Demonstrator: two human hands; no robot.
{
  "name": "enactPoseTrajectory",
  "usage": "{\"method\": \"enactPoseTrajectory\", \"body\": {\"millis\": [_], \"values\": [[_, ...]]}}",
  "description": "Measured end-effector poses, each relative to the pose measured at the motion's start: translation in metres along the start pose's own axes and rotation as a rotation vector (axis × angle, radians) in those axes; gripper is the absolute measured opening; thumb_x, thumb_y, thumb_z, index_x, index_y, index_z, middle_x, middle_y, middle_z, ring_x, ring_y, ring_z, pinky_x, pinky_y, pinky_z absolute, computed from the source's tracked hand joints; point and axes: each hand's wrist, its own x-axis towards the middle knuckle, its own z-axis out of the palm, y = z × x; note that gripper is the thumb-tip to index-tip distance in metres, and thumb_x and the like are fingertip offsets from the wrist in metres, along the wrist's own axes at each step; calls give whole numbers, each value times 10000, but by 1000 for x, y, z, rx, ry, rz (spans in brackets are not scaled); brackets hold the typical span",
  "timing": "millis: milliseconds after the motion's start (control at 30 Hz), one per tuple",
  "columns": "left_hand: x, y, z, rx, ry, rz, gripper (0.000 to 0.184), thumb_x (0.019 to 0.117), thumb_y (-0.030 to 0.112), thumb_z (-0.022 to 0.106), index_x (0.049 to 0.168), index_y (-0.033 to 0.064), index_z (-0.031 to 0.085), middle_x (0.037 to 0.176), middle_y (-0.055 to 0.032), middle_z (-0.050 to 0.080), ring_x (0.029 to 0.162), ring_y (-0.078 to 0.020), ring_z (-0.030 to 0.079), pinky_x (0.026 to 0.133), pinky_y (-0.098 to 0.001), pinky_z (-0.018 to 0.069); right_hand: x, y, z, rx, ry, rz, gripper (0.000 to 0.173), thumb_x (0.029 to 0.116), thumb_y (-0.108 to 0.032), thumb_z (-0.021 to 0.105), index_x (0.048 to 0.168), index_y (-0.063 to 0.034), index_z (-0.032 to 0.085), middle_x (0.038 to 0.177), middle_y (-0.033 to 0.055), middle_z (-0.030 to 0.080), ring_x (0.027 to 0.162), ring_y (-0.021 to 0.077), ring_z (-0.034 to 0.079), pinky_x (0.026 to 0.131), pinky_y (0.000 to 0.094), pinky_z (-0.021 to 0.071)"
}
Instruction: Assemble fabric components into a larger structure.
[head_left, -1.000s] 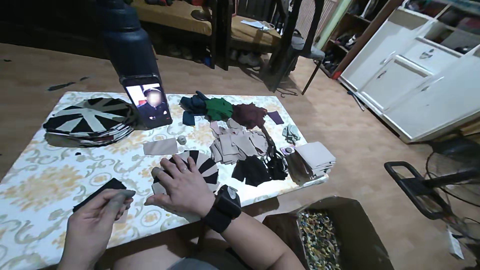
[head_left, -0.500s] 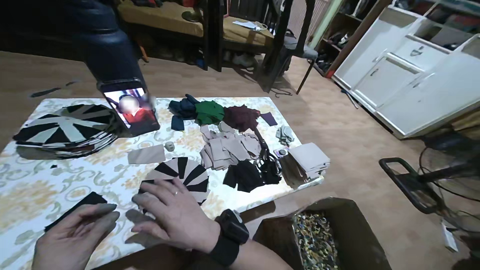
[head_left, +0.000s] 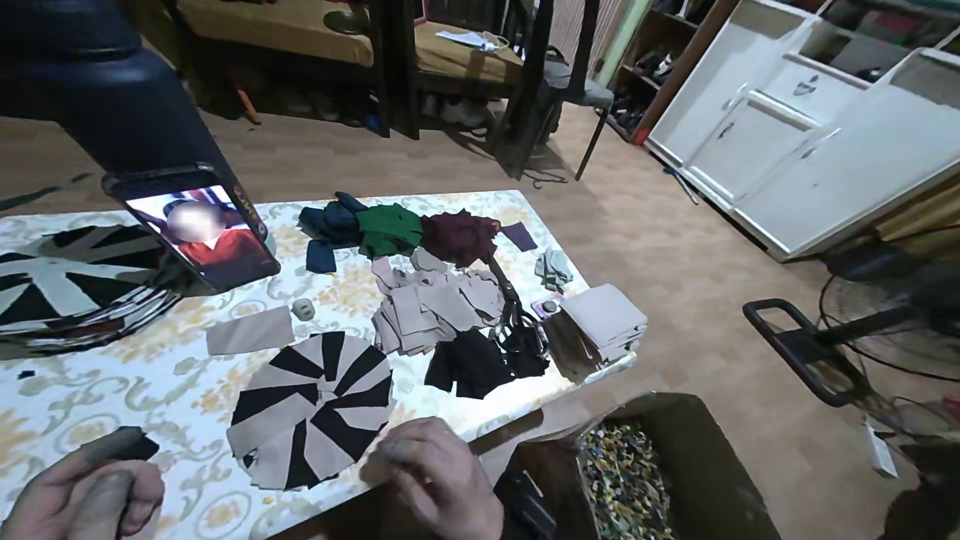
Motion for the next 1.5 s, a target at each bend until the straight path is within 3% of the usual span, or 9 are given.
{"method": "enactPoseTrajectory", "body": {"millis": [233,500,600,833,1000,1133,1267,1367,1500], "values": [[-1,4,3,37,-1,-18,289,1055,63,387,1338,20,427,863,144,548,676,43,546,639,-158,496,-2,18,-58,-382,283,85,152,956,-100,613,1074,-46,690,1051,88,706,1052,164,665,948,315,553],[-1,8,5,-1,18,-23,305,1044,42,377,1344,25,427,858,145,581,670,31,565,630,-158,504,9,35,-75,-709,282,272,248,945,-191,668,1107,-16,734,1088,131,721,1028,249,676,898,390,553],[-1,8,4,12,16,-34,322,1037,39,384,1352,-15,421,850,136,583,668,30,563,633,-161,502,11,37,-73,-691,302,268,220,912,-146,699,1081,-11,741,1070,135,723,1011,255,684,899,407,555],[-1,3,3,-9,-5,7,293,1045,48,387,1323,27,476,871,155,611,691,39,576,648,-149,504,12,39,-70,-609,393,149,165,862,-40,734,1026,-27,741,1016,106,716,1007,216,670,907,373,547],[-2,4,3,-8,4,2,287,1050,61,392,1318,53,495,875,163,622,704,44,578,651,-146,502,14,37,-74,-454,423,144,128,858,12,701,984,34,699,960,106,700,929,125,679,861,241,569],[-2,3,2,-10,-3,10,287,1049,52,391,1310,58,511,876,164,627,700,43,578,647,-144,497,15,35,-76,-269,414,219,186,858,45,690,1039,76,658,982,108,683,879,86,681,810,224,591],[-2,2,1,0,4,14,292,1048,53,393,1314,39,512,877,151,629,688,42,570,637,-145,495,13,37,-75,-275,334,343,347,877,-57,744,1171,91,632,1087,154,678,977,142,691,857,273,603],[-2,4,2,16,14,-8,282,1054,65,387,1309,35,504,855,153,625,688,39,578,646,-150,505,13,40,-76,-349,298,311,271,887,-42,720,1126,79,673,1089,164,689,1003,157,692,885,270,593],[-2,4,2,-2,17,-5,285,1051,64,381,1304,48,510,861,154,623,680,40,573,636,-145,501,17,33,-78,-169,535,240,201,872,63,665,1073,67,665,1056,72,695,965,81,684,849,242,598]]}}
